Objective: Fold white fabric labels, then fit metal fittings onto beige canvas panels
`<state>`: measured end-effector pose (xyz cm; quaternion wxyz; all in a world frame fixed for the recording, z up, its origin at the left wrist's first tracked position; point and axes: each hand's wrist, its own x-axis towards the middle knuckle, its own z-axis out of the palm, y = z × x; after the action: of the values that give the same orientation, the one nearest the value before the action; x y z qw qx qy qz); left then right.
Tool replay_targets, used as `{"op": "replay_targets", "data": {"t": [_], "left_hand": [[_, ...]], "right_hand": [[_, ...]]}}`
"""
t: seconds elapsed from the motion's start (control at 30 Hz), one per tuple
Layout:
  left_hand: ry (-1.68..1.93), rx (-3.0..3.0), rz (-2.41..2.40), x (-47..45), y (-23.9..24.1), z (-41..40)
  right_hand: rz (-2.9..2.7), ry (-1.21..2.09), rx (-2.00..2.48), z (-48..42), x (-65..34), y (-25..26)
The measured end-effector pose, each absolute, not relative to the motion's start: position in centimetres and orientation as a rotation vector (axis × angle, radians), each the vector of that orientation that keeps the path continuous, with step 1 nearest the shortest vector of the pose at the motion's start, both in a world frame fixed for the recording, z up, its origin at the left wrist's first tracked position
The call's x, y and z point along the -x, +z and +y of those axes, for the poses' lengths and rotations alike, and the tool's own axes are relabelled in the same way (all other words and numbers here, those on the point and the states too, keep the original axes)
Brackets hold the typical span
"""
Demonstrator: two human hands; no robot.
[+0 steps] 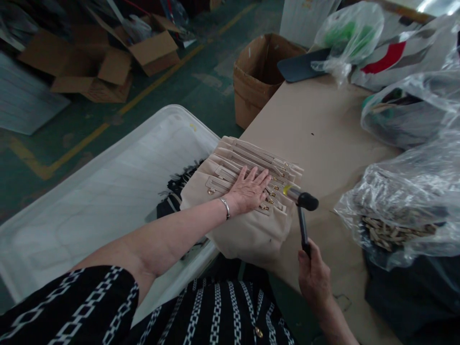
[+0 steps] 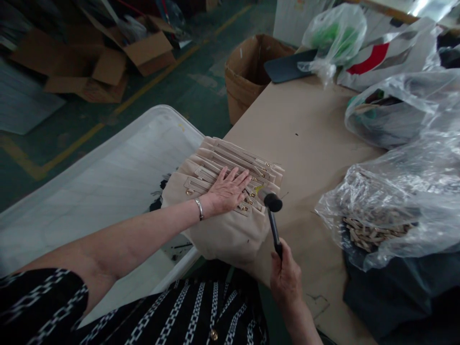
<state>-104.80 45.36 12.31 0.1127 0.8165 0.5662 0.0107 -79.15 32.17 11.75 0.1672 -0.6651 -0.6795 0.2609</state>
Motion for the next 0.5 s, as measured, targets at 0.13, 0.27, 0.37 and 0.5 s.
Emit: {"op": "replay_targets", "data": {"t": [0.13, 0.27, 0.37, 0.5], "left_hand": [[0.015, -2.372, 1.649, 104.8, 12.3, 45.5], [-0.002, -2.370, 1.646, 104.8, 12.5, 45.5], [0.008, -2.373, 1.658, 104.7, 12.5, 45.4], [0.008, -2.380, 1.666, 104.6, 12.4, 45.3]], "right_hand": [[-2.077, 0.875, 1.987, 32.8, 79.5, 11.5], [-1.991, 0.930, 2.011, 32.6, 79.2, 11.9], [-1.848, 0.847, 1.954, 31.4, 78.6, 12.0], [-2.055, 0.863, 1.985, 31.3, 78.2, 11.3]]}}
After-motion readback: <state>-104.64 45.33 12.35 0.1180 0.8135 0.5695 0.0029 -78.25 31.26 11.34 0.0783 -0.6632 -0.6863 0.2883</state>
